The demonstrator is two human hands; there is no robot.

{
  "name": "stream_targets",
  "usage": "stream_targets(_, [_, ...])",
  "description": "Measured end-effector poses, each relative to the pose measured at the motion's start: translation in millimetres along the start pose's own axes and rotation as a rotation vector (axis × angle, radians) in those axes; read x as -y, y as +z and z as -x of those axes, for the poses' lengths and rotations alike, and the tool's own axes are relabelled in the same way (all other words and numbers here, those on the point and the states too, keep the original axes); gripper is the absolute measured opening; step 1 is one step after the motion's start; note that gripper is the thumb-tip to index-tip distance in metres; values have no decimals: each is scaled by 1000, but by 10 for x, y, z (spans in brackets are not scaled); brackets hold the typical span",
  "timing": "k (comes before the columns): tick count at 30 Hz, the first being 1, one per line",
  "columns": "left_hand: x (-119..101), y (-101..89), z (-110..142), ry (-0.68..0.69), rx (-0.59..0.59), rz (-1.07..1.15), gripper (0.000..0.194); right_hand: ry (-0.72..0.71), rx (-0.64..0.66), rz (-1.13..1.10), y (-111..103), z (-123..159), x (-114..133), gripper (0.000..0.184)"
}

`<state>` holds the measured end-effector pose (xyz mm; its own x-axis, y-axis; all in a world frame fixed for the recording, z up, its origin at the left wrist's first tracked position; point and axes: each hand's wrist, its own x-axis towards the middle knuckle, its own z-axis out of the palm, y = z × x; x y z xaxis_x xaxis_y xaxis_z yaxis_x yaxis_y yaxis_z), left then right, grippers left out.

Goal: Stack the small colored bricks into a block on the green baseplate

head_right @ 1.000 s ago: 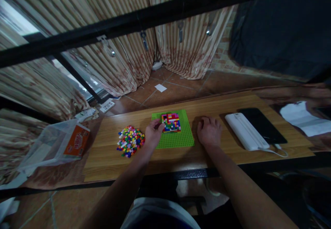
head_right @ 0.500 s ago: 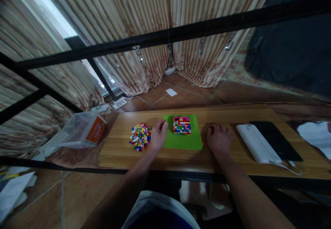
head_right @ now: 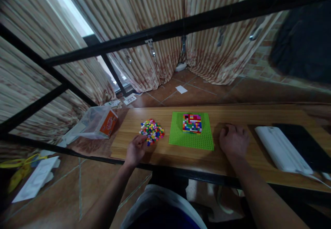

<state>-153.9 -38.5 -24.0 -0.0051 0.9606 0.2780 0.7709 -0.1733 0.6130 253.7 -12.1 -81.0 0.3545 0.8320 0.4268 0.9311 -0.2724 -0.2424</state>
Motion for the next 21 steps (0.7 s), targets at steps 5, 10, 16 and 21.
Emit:
stream_targets(5, [-177, 108, -115, 135, 59, -179, 23, 8, 9, -6, -1, 1, -5, 41])
stream_targets(10, [-269, 212, -188, 146, 151, -286, 21, 18, 11, -17, -13, 8, 19, 39])
stream_targets(16, [-233, 235, -204, 125, 143, -272, 22, 28, -4, -7, -14, 18, 31, 39])
stream_targets(21, [-302, 225, -238, 119, 108, -76, 19, 30, 0, -19, -44, 18, 60, 38])
